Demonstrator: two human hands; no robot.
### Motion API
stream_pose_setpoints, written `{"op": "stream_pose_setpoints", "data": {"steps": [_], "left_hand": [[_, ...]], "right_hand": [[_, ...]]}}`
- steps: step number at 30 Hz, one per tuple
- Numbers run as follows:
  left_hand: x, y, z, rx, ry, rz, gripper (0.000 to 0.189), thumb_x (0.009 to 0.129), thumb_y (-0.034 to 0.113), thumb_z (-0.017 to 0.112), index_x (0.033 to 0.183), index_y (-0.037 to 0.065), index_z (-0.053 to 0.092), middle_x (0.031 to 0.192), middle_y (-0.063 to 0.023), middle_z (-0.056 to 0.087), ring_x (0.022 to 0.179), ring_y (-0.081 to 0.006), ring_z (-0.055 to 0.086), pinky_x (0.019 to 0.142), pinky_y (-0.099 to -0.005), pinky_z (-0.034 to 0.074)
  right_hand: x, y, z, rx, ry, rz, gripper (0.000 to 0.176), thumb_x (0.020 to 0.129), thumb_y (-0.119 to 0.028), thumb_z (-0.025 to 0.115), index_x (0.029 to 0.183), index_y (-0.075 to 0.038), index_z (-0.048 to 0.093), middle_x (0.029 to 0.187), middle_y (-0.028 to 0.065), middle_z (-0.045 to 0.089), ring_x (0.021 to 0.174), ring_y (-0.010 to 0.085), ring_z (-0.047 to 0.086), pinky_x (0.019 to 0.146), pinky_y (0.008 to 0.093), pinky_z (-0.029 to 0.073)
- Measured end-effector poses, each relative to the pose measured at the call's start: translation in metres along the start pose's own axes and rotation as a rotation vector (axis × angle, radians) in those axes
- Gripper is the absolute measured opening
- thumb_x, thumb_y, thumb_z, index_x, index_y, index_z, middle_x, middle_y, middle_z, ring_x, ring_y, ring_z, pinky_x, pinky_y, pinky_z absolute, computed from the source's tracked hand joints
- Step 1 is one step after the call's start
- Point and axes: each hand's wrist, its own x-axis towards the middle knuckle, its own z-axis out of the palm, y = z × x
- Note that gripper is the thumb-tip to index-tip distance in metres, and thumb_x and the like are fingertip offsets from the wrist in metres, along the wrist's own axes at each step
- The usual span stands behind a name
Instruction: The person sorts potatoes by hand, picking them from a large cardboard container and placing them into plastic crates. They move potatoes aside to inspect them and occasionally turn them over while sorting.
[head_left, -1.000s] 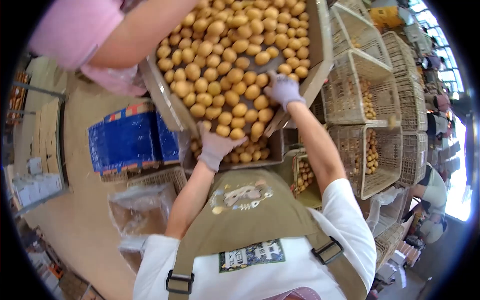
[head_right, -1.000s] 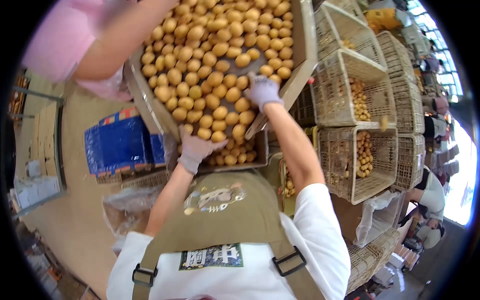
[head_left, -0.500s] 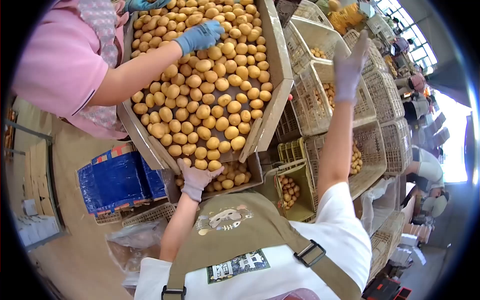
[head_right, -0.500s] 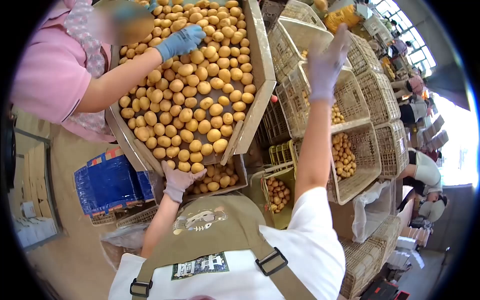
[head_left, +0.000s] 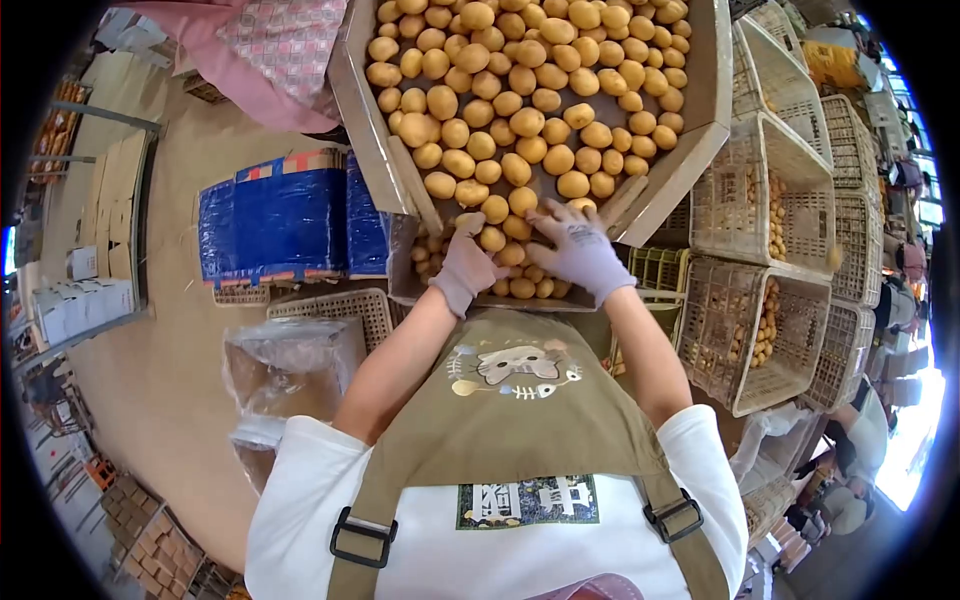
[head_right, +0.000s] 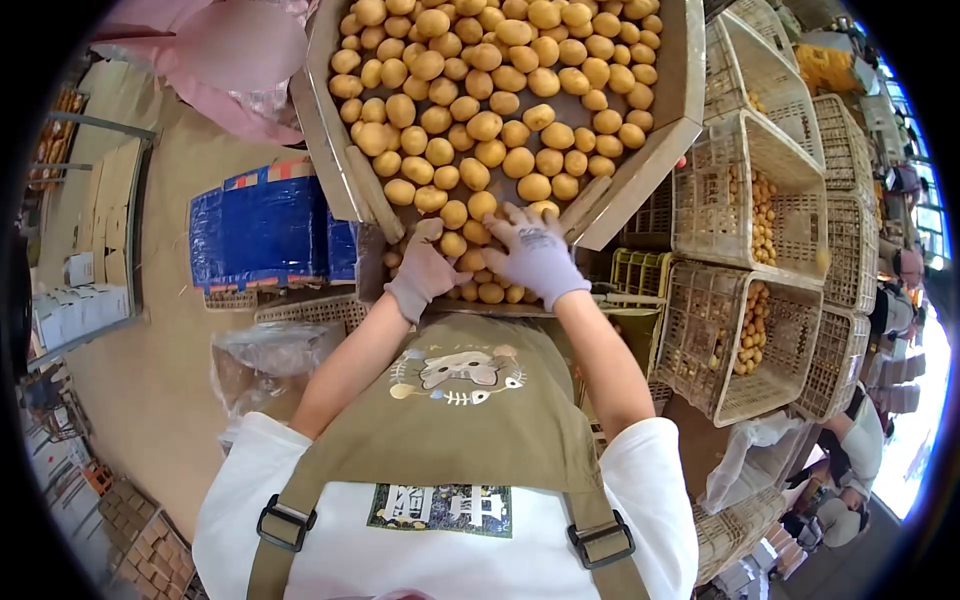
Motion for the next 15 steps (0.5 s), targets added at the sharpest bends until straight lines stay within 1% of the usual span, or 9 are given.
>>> {"op": "stream_pose_setpoints", "data": {"steps": [1, 2, 3, 6, 8, 9, 13, 14, 15], "left_hand": [[0.011, 0.001, -0.011, -0.048, 0.040, -0.054, 0.050, 0.095, 0.043, 0.058, 0.140, 0.024, 0.048, 0.134, 0.0017, 0.056, 0.131, -0.0213, 0.046, 0.114, -0.0578, 0.024], [0.030, -0.003, -0.037, 0.228, -0.019, 0.142, 0.050, 0.096, 0.043, 0.057, 0.141, 0.022, 0.049, 0.138, -0.0017, 0.055, 0.131, -0.0250, 0.048, 0.112, -0.0576, 0.030], [0.053, -0.008, -0.074, 0.503, -0.075, 0.336, 0.050, 0.097, 0.042, 0.056, 0.141, 0.020, 0.050, 0.141, -0.0051, 0.053, 0.130, -0.0287, 0.050, 0.110, -0.0574, 0.036], [0.003, 0.005, -0.008, -0.009, 0.112, 0.139, 0.061, 0.098, 0.055, 0.054, 0.147, 0.022, 0.043, 0.152, -0.0069, 0.043, 0.142, -0.0297, 0.038, 0.114, -0.0557, 0.034], [0.003, 0.014, -0.007, -0.189, -0.080, 0.106, 0.072, 0.095, 0.066, 0.050, 0.152, 0.025, 0.036, 0.156, -0.0038, 0.038, 0.145, -0.0313, 0.033, 0.114, -0.0647, 0.030], [0.006, 0.014, -0.010, -0.200, -0.142, 0.105, 0.076, 0.094, 0.069, 0.049, 0.154, 0.025, 0.034, 0.158, -0.0040, 0.035, 0.147, -0.0328, 0.031, 0.114, -0.0664, 0.030], [0.013, 0.011, -0.006, -0.195, -0.258, 0.120, 0.090, 0.089, 0.078, 0.044, 0.158, 0.024, 0.024, 0.163, -0.0061, 0.025, 0.150, -0.0377, 0.025, 0.113, -0.0712, 0.028], [0.011, 0.008, -0.004, -0.183, -0.249, 0.122, 0.094, 0.088, 0.080, 0.044, 0.159, 0.023, 0.021, 0.164, -0.0071, 0.023, 0.150, -0.0386, 0.024, 0.113, -0.0720, 0.027], [0.015, 0.008, -0.006, -0.200, -0.269, 0.110, 0.099, 0.085, 0.083, 0.044, 0.159, 0.021, 0.019, 0.164, -0.0094, 0.021, 0.149, -0.0402, 0.024, 0.114, -0.0711, 0.027]], "right_hand": [[0.008, 0.003, -0.008, 0.101, 0.027, 0.116, 0.055, 0.089, -0.046, 0.062, 0.137, -0.017, 0.061, 0.144, 0.0154, 0.053, 0.134, 0.0373, 0.047, 0.115, 0.0537, 0.028], [0.015, 0.006, -0.016, 0.200, 0.049, 0.230, 0.054, 0.090, -0.046, 0.062, 0.136, -0.017, 0.062, 0.148, 0.0160, 0.050, 0.136, 0.0378, 0.045, 0.116, 0.0541, 0.027], [0.017, 0.005, -0.014, -0.045, 0.360, 0.150, 0.047, 0.089, -0.042, 0.064, 0.129, -0.016, 0.066, 0.150, 0.0184, 0.047, 0.137, 0.0387, 0.043, 0.115, 0.0538, 0.030], [0.027, 0.001, -0.017, -0.136, 0.058, 0.167, 0.038, 0.087, -0.039, 0.068, 0.118, -0.016, 0.071, 0.146, 0.0190, 0.050, 0.136, 0.0384, 0.044, 0.111, 0.0550, 0.033], [0.043, 0.006, -0.015, 0.162, 0.311, 0.203, 0.036, 0.087, -0.040, 0.067, 0.115, -0.017, 0.072, 0.147, 0.0198, 0.049, 0.134, 0.0384, 0.047, 0.112, 0.0522, 0.033], [0.045, 0.000, -0.014, -0.096, 0.445, 0.105, 0.032, 0.088, -0.037, 0.066, 0.111, -0.016, 0.073, 0.138, 0.0169, 0.058, 0.125, 0.0378, 0.055, 0.106, 0.0500, 0.041], [0.082, -0.028, -0.023, 0.084, 0.249, 0.066, 0.023, 0.089, -0.025, 0.064, 0.107, -0.013, 0.071, 0.115, 0.0114, 0.068, 0.098, 0.0329, 0.067, 0.085, 0.0440, 0.052], [0.094, -0.038, -0.018, 0.176, 0.359, -0.090, 0.026, 0.089, -0.019, 0.061, 0.113, -0.014, 0.070, 0.114, 0.0118, 0.068, 0.095, 0.0333, 0.067, 0.083, 0.0436, 0.053], [0.103, -0.058, -0.027, 0.082, 0.172, -0.018, 0.036, 0.091, -0.014, 0.056, 0.125, -0.018, 0.066, 0.119, 0.0124, 0.066, 0.101, 0.0339, 0.067, 0.086, 0.0446, 0.053]]}}
